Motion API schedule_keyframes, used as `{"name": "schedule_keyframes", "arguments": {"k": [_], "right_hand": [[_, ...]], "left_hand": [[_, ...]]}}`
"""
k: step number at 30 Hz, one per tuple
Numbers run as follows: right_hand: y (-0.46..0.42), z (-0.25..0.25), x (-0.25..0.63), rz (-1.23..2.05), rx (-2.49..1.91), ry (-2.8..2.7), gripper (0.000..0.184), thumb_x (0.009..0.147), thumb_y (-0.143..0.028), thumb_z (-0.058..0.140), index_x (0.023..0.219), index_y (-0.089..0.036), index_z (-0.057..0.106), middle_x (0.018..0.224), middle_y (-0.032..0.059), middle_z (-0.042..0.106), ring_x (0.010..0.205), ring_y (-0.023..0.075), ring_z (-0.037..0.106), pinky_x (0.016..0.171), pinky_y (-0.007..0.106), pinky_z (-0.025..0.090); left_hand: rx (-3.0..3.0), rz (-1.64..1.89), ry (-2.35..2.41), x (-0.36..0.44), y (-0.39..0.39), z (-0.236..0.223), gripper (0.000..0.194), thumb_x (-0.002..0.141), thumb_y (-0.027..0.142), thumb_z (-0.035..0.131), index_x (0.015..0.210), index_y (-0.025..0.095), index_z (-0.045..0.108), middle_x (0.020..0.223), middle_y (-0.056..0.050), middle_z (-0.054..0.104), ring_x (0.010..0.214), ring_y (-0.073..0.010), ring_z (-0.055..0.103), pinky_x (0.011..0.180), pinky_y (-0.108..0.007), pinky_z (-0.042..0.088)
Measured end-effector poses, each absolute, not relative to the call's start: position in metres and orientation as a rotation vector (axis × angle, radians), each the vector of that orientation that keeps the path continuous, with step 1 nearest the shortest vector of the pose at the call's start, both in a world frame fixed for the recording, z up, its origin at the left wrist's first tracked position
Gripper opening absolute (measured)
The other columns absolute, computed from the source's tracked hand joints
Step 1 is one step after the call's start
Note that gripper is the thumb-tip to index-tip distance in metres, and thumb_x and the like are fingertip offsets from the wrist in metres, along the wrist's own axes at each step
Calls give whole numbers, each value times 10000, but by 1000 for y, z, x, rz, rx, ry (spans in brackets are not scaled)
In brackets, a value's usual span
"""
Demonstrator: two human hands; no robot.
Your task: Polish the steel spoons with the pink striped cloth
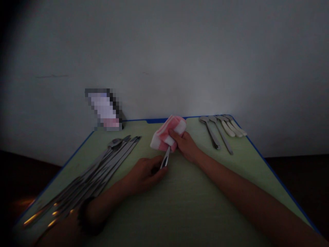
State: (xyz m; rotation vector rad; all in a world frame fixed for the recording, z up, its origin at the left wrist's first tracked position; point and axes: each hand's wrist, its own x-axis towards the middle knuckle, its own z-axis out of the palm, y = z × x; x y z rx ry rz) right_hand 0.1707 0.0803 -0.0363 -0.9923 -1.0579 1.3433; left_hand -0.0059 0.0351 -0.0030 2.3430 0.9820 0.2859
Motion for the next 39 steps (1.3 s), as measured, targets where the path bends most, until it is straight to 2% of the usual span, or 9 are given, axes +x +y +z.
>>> {"name": "schedule_keyframes", "arguments": {"k": [11,21,26,31,35,39], "right_hand": [[80,-37,172,1326,-1030,-1138,421,719,-592,586,719,-175,645,428,-15,506,487,132,488,515,264,384],[80,-39,172,1350,-970,-1121,390,745,-524,599,578,-173,573,436,-21,492,474,104,444,499,244,357],[78,-33,172,1303,-989,-1143,331,678,-491,674,720,-166,626,651,10,621,557,108,499,551,243,396],[75,-27,173,1323,-969,-1224,302,699,-452,671,773,-162,636,727,23,642,618,118,530,606,251,421],[78,-29,170,1374,-911,-1030,314,704,-484,655,734,-174,614,676,5,613,601,114,516,599,251,415],[83,-28,166,1340,-885,-770,373,622,-539,694,694,-189,583,630,-2,595,584,122,513,576,258,411]], "left_hand": [[2341,278,979,-6,35,-4,189,879,339,440,816,177,514,636,26,533,549,-116,483,527,-223,340],[2281,318,972,-6,36,-2,179,873,336,448,791,185,498,635,34,524,559,-116,479,521,-218,343],[2159,375,973,-8,38,-3,162,880,295,428,792,179,501,633,30,542,562,-115,488,511,-213,345],[2132,377,972,-7,39,-5,224,907,310,389,745,180,474,603,38,513,539,-108,479,504,-211,340],[2175,400,1037,-6,40,-5,250,919,325,363,738,183,461,601,43,463,530,-108,450,495,-215,328],[2174,367,1025,-7,39,-3,295,932,339,327,704,188,438,569,47,448,512,-109,438,492,-220,324]]}}
